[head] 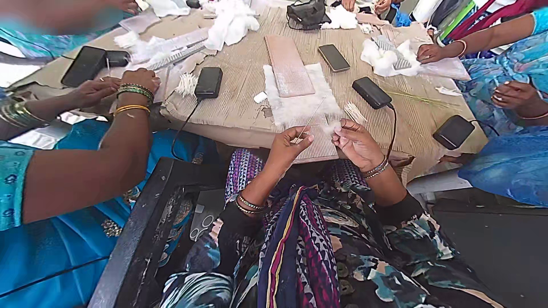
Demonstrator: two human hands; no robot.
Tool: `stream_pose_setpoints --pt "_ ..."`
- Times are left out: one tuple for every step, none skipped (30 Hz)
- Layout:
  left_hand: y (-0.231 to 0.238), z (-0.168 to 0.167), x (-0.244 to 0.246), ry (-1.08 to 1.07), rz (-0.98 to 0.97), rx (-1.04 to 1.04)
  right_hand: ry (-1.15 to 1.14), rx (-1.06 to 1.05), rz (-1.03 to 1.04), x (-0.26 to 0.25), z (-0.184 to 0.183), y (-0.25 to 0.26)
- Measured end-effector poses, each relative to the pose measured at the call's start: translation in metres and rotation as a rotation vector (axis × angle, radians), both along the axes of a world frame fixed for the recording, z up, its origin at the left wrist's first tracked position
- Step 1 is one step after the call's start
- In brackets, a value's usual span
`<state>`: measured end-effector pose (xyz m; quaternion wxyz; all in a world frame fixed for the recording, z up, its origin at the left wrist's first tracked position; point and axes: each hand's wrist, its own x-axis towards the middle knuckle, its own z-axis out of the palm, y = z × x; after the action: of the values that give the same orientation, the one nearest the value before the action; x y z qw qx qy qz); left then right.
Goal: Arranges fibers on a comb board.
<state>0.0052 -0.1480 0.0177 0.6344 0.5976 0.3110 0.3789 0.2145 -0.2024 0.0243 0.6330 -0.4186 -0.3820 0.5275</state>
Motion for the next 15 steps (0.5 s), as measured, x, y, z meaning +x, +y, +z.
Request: stream_pose_setpoints --pt "0.003 -0.002 0.005 -0.044 0.002 -0.037 0.022 -0.004 0.018 -0.008 -0.004 0.000" --pt "0.006 -0.004 0.009 -0.076 0.000 -0.068 0.033 -0.008 0.030 -0.014 -0.008 0.001" --pt "0.007 -0.007 0.011 -0.101 -0.002 -0.085 0.034 -0.009 0.042 -0.018 -0.012 0.001" --pt "0.008 -0.010 0.012 -0.111 0.002 -0.095 0.029 -0.008 0.049 -0.020 -0.014 0.002" --pt "0.008 -0.012 0.013 -0.110 0.011 -0.102 0.021 -0.009 0.052 -0.020 -0.016 0.002" --pt "0.006 -0.013 0.013 -0.106 0.025 -0.106 0.008 -0.010 0.053 -0.020 -0.017 0.002" --pt "0.006 -0.015 0.012 -0.099 0.043 -0.106 -0.013 -0.009 0.051 -0.019 -0.018 0.003" --pt "0.005 -0.016 0.011 -0.093 0.062 -0.105 -0.044 -0.010 0.049 -0.017 -0.018 0.004" --pt "0.005 -0.016 0.009 -0.082 0.080 -0.104 -0.072 -0.011 0.047 -0.015 -0.017 0.005" --pt "0.006 -0.016 0.009 -0.069 0.093 -0.103 -0.099 -0.010 0.042 -0.014 -0.015 0.007" --pt "0.006 -0.016 0.008 -0.056 0.101 -0.098 -0.134 -0.009 0.039 -0.014 -0.013 0.009" --pt "0.006 -0.016 0.008 -0.046 0.102 -0.090 -0.178 -0.008 0.039 -0.015 -0.011 0.010" --pt "0.006 -0.016 0.007 -0.041 0.101 -0.082 -0.241 0.002 0.039 -0.017 -0.010 0.011" --pt "0.006 -0.016 0.007 -0.039 0.097 -0.074 -0.293 0.017 0.025 -0.019 -0.009 0.012" --pt "0.006 -0.016 0.007 -0.037 0.096 -0.069 -0.329 0.038 -0.006 -0.022 -0.009 0.013"
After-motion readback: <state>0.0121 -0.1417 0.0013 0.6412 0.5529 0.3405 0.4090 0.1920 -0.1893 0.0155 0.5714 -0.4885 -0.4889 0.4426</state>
